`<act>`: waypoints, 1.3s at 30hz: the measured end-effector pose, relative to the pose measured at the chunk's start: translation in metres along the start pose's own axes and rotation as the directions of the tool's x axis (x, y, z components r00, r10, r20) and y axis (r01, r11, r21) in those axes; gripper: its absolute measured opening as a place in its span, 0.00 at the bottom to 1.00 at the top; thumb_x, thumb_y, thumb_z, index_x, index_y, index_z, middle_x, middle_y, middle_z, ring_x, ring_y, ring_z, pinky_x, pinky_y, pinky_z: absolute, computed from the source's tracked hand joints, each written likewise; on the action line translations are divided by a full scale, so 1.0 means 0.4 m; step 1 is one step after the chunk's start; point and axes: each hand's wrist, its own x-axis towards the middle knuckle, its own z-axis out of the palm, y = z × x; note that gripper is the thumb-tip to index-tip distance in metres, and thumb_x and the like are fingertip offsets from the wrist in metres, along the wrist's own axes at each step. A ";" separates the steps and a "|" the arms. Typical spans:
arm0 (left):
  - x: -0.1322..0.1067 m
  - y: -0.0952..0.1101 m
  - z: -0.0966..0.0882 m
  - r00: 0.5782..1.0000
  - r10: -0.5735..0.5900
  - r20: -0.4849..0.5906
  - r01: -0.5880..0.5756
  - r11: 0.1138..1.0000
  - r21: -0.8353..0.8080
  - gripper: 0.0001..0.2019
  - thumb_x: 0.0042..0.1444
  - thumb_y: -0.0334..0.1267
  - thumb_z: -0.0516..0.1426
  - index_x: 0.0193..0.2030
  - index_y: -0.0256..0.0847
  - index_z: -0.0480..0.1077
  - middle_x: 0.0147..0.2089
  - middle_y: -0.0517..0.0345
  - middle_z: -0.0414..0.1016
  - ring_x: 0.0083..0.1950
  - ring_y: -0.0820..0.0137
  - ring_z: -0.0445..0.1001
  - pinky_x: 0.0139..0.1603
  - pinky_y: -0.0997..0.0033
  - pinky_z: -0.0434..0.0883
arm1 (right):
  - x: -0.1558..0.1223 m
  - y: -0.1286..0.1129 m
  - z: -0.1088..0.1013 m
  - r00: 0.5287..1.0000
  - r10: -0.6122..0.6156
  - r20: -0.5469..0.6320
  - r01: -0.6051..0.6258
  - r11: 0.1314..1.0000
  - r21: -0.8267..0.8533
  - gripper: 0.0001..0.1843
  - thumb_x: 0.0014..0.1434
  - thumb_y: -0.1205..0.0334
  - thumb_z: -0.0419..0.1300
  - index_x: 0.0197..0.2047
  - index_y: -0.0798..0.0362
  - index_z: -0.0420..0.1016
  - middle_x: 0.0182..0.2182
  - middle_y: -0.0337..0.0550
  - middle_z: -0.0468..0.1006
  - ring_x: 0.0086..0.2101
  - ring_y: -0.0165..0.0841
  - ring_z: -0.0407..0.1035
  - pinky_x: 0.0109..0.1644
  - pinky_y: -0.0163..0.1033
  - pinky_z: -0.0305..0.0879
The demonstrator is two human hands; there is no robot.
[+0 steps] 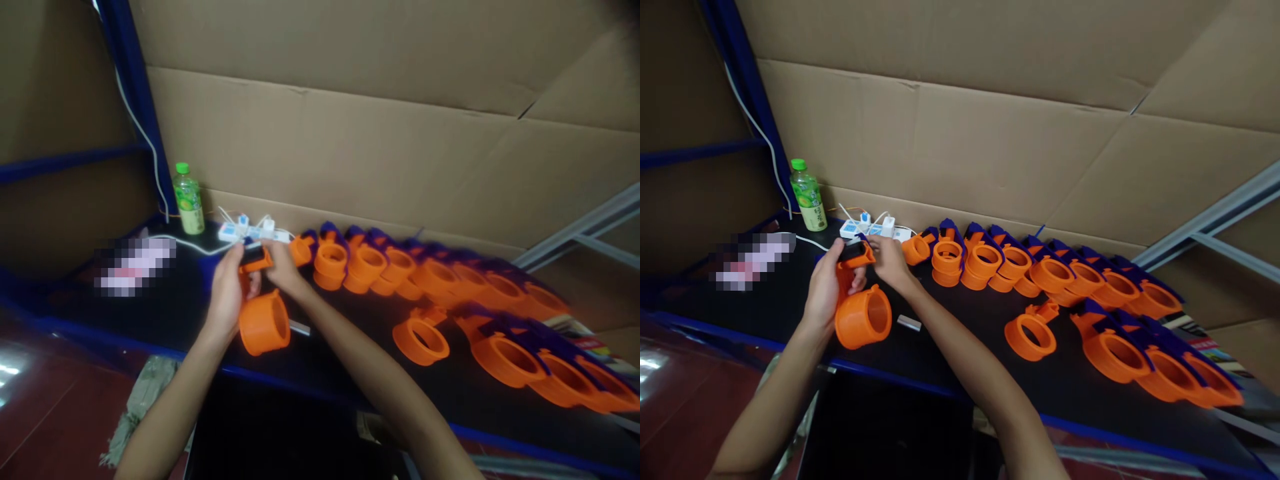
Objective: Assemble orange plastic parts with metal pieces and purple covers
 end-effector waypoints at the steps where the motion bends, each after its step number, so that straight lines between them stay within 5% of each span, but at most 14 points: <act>1: 0.003 0.001 -0.001 0.999 0.005 -0.032 -0.006 1.000 -0.011 0.21 0.60 0.59 0.60 0.33 0.41 0.65 0.18 0.67 0.64 0.15 0.79 0.58 0.17 0.78 0.53 | -0.010 -0.007 -0.014 0.999 0.016 -0.033 -0.015 0.999 0.033 0.18 0.69 0.52 0.58 0.51 0.58 0.79 0.37 0.45 0.83 0.32 0.32 0.77 0.30 0.34 0.74; 5: 0.006 -0.006 0.004 0.994 0.004 -0.110 -0.007 1.000 -0.026 0.22 0.57 0.59 0.62 0.35 0.42 0.65 0.19 0.67 0.65 0.16 0.78 0.61 0.18 0.79 0.54 | -0.074 -0.054 -0.054 0.974 0.089 -0.208 -0.036 0.969 0.245 0.23 0.64 0.50 0.63 0.56 0.55 0.79 0.41 0.46 0.85 0.38 0.37 0.80 0.31 0.35 0.77; 9: -0.001 -0.020 0.014 0.997 -0.009 -0.073 0.007 1.000 -0.020 0.22 0.59 0.59 0.61 0.35 0.40 0.67 0.22 0.64 0.68 0.18 0.79 0.62 0.19 0.79 0.57 | -0.148 -0.087 -0.054 0.956 -0.047 -0.288 0.070 0.995 0.067 0.21 0.66 0.54 0.62 0.60 0.50 0.80 0.48 0.47 0.84 0.44 0.37 0.79 0.46 0.41 0.78; 14: -0.004 -0.021 0.010 0.998 -0.033 -0.048 0.033 0.999 0.008 0.22 0.58 0.60 0.62 0.36 0.40 0.68 0.20 0.65 0.65 0.18 0.78 0.62 0.18 0.81 0.56 | -0.197 -0.085 -0.058 0.949 -0.261 -0.176 0.227 0.955 -0.192 0.22 0.71 0.60 0.57 0.66 0.46 0.75 0.51 0.48 0.82 0.48 0.37 0.76 0.55 0.45 0.74; 19: -0.002 -0.007 -0.004 0.971 -0.223 0.085 0.222 0.975 0.017 0.23 0.57 0.61 0.62 0.32 0.40 0.65 0.18 0.64 0.63 0.15 0.79 0.57 0.17 0.79 0.53 | -0.198 -0.084 -0.110 0.975 -0.191 -0.118 0.172 0.973 -0.155 0.24 0.66 0.59 0.65 0.65 0.43 0.76 0.40 0.43 0.82 0.35 0.32 0.74 0.36 0.38 0.75; 24: -0.003 -0.002 -0.007 0.904 -0.381 0.195 0.382 0.924 0.036 0.25 0.56 0.62 0.62 0.29 0.41 0.64 0.15 0.66 0.58 0.14 0.79 0.52 0.16 0.79 0.48 | -0.200 -0.095 -0.158 0.968 -0.251 -0.025 0.242 0.952 -0.187 0.23 0.61 0.61 0.70 0.60 0.41 0.80 0.48 0.45 0.82 0.37 0.32 0.75 0.33 0.36 0.74; 28: -0.009 0.000 -0.003 0.910 -0.362 0.203 0.359 0.932 0.056 0.24 0.56 0.60 0.63 0.31 0.42 0.63 0.15 0.67 0.58 0.14 0.80 0.51 0.16 0.79 0.48 | -0.214 -0.104 -0.172 0.932 -0.363 0.005 0.351 0.896 -0.271 0.21 0.63 0.61 0.69 0.59 0.43 0.79 0.53 0.47 0.82 0.45 0.36 0.77 0.36 0.39 0.76; 34: -0.021 -0.002 -0.001 0.925 -0.324 0.199 0.310 0.946 0.097 0.23 0.58 0.60 0.62 0.32 0.42 0.64 0.16 0.70 0.55 0.14 0.81 0.49 0.17 0.79 0.48 | -0.221 -0.112 -0.187 0.872 -0.483 0.083 0.475 0.789 -0.390 0.20 0.63 0.61 0.69 0.59 0.46 0.78 0.49 0.48 0.82 0.50 0.40 0.77 0.54 0.50 0.76; 39: -0.033 0.002 0.006 0.928 -0.310 0.209 0.299 0.951 0.081 0.19 0.56 0.53 0.66 0.35 0.42 0.64 0.17 0.71 0.57 0.15 0.81 0.52 0.17 0.80 0.50 | -0.224 -0.106 -0.199 0.882 -0.460 0.106 0.462 0.795 -0.394 0.17 0.63 0.60 0.69 0.55 0.48 0.78 0.50 0.50 0.80 0.50 0.41 0.77 0.50 0.47 0.78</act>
